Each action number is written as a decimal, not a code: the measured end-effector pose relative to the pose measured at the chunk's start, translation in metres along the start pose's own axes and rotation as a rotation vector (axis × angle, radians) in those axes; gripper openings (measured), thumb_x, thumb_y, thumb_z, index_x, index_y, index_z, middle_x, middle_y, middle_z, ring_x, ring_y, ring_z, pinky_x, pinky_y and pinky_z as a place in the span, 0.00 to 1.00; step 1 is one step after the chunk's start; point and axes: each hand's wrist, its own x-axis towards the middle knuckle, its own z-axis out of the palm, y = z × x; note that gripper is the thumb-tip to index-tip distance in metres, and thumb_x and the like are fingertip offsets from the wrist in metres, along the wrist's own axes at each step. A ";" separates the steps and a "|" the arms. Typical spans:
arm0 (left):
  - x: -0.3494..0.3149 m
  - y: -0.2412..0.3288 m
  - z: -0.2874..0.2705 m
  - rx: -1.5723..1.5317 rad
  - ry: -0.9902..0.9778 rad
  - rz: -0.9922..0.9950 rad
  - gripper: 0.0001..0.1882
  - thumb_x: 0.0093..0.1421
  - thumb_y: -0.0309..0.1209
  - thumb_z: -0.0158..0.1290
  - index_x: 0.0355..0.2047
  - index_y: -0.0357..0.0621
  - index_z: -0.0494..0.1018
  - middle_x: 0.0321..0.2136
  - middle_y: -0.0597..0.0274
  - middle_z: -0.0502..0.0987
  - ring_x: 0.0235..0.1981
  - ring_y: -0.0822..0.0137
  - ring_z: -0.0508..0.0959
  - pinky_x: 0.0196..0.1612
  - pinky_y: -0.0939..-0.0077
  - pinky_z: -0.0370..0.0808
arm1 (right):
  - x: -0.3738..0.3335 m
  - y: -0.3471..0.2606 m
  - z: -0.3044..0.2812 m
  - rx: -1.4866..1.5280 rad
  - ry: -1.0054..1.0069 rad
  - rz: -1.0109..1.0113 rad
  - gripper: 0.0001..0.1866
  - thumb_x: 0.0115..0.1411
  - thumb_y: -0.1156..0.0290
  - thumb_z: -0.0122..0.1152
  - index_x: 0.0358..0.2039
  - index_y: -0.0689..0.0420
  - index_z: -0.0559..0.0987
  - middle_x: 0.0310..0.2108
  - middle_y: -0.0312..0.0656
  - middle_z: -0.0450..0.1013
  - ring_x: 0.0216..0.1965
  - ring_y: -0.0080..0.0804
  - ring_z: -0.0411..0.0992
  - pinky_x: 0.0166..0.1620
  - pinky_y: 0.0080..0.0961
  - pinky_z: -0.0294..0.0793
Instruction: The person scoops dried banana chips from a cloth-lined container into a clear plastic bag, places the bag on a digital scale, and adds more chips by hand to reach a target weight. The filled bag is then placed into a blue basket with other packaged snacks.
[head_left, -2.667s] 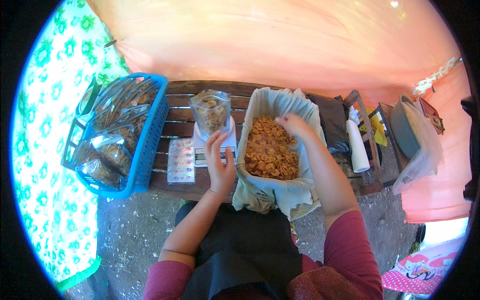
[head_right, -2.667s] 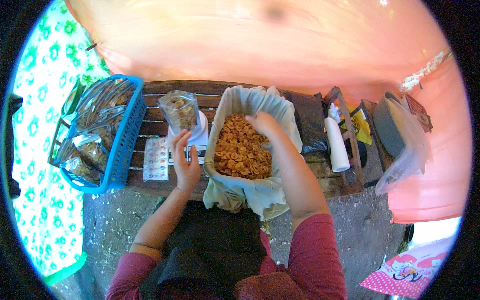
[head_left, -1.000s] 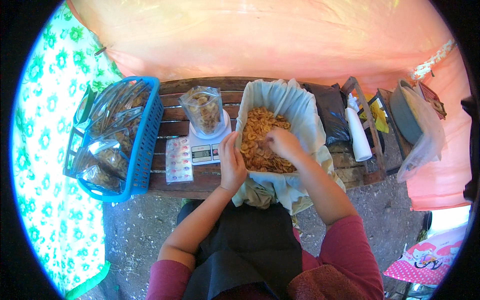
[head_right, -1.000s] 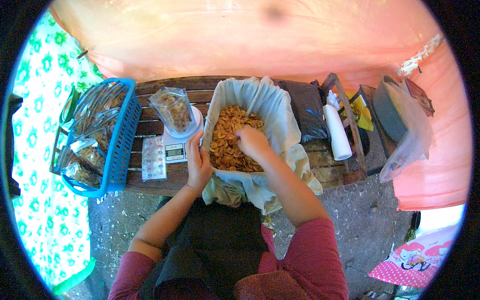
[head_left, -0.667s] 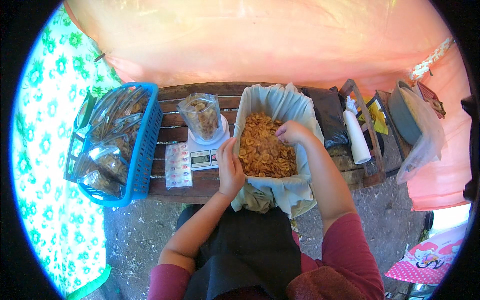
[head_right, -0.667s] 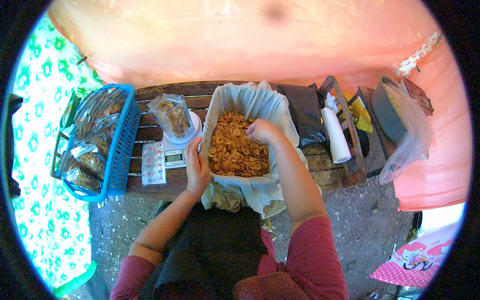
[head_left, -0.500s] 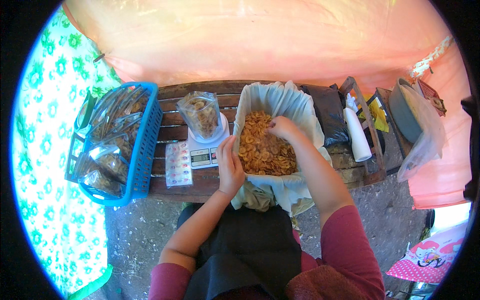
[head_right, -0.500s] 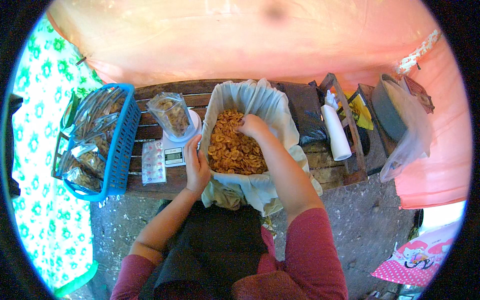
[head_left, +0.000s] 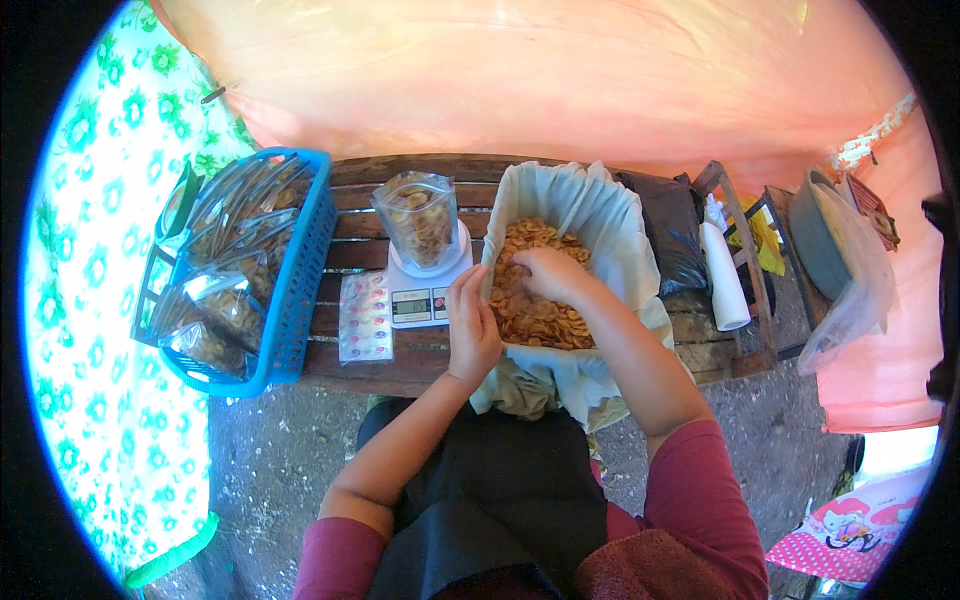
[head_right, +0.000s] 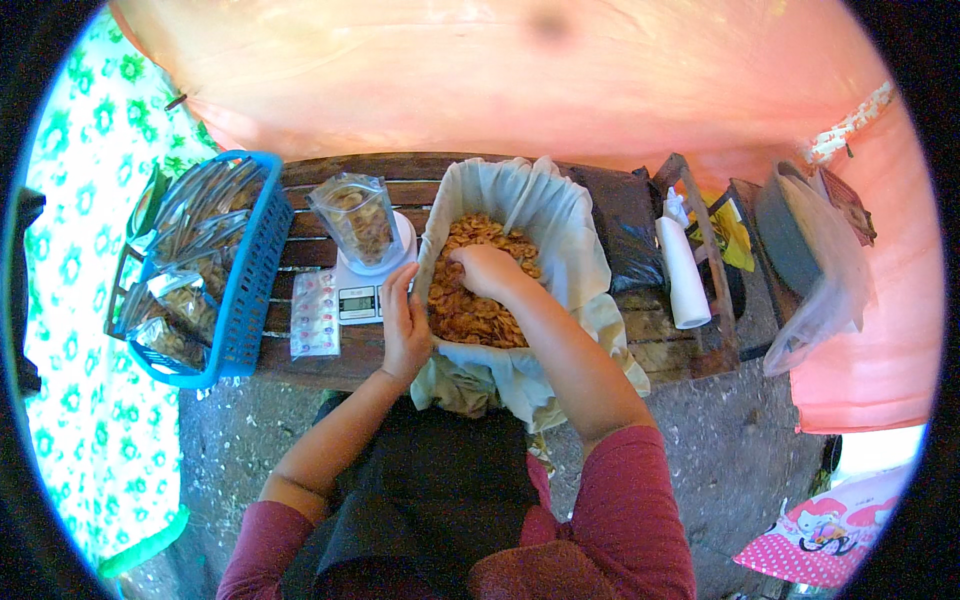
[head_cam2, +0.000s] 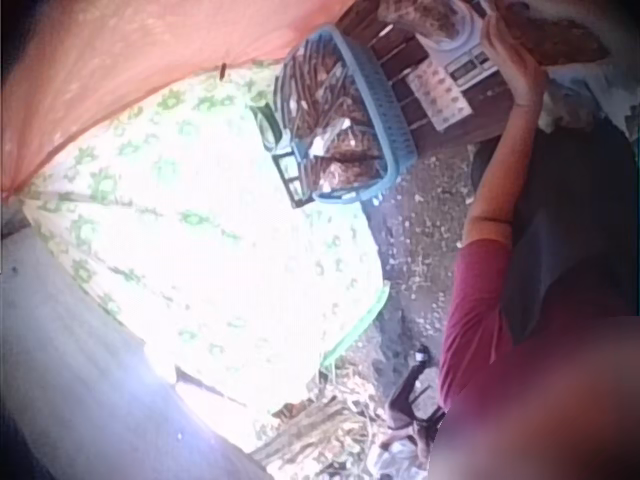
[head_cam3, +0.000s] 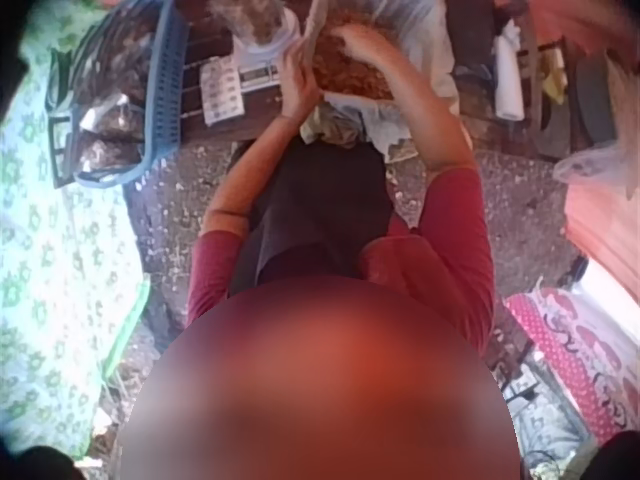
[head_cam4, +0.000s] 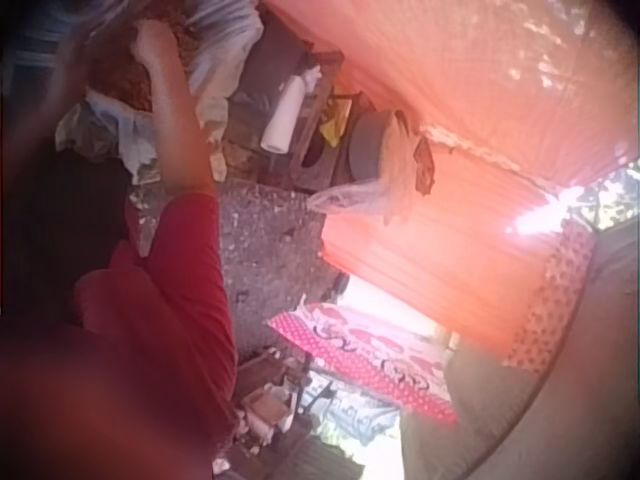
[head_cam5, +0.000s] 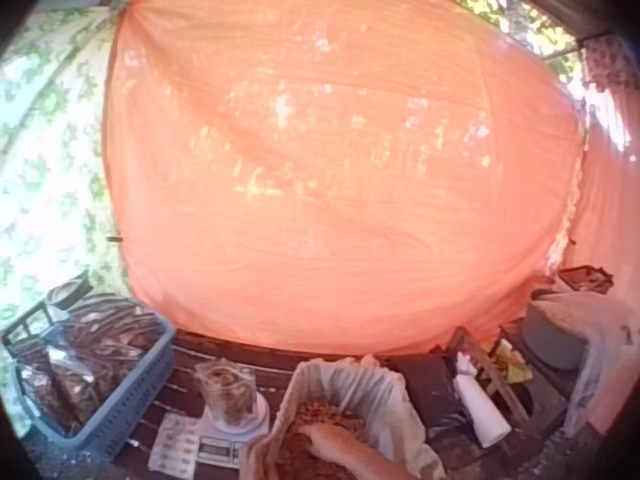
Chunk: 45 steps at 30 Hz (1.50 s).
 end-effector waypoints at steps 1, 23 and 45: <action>0.000 0.000 0.000 0.003 0.000 0.001 0.26 0.58 0.12 0.40 0.58 0.35 0.63 0.53 0.44 0.65 0.55 0.46 0.65 0.60 0.58 0.61 | 0.000 0.001 0.001 -0.016 0.006 -0.006 0.19 0.54 0.72 0.60 0.48 0.55 0.78 0.36 0.50 0.77 0.39 0.48 0.76 0.42 0.40 0.75; -0.001 0.000 -0.001 0.015 -0.013 -0.023 0.25 0.57 0.15 0.45 0.57 0.36 0.64 0.54 0.44 0.65 0.56 0.44 0.65 0.60 0.57 0.61 | -0.009 0.018 -0.030 0.778 -0.059 0.213 0.12 0.60 0.65 0.63 0.40 0.59 0.81 0.31 0.33 0.78 0.32 0.21 0.74 0.35 0.21 0.71; -0.003 0.000 -0.003 0.016 -0.023 -0.038 0.26 0.55 0.17 0.50 0.56 0.39 0.65 0.54 0.45 0.64 0.55 0.44 0.64 0.58 0.54 0.62 | 0.005 -0.004 -0.043 0.446 0.027 0.136 0.10 0.53 0.69 0.69 0.34 0.59 0.82 0.28 0.40 0.79 0.30 0.28 0.76 0.36 0.26 0.75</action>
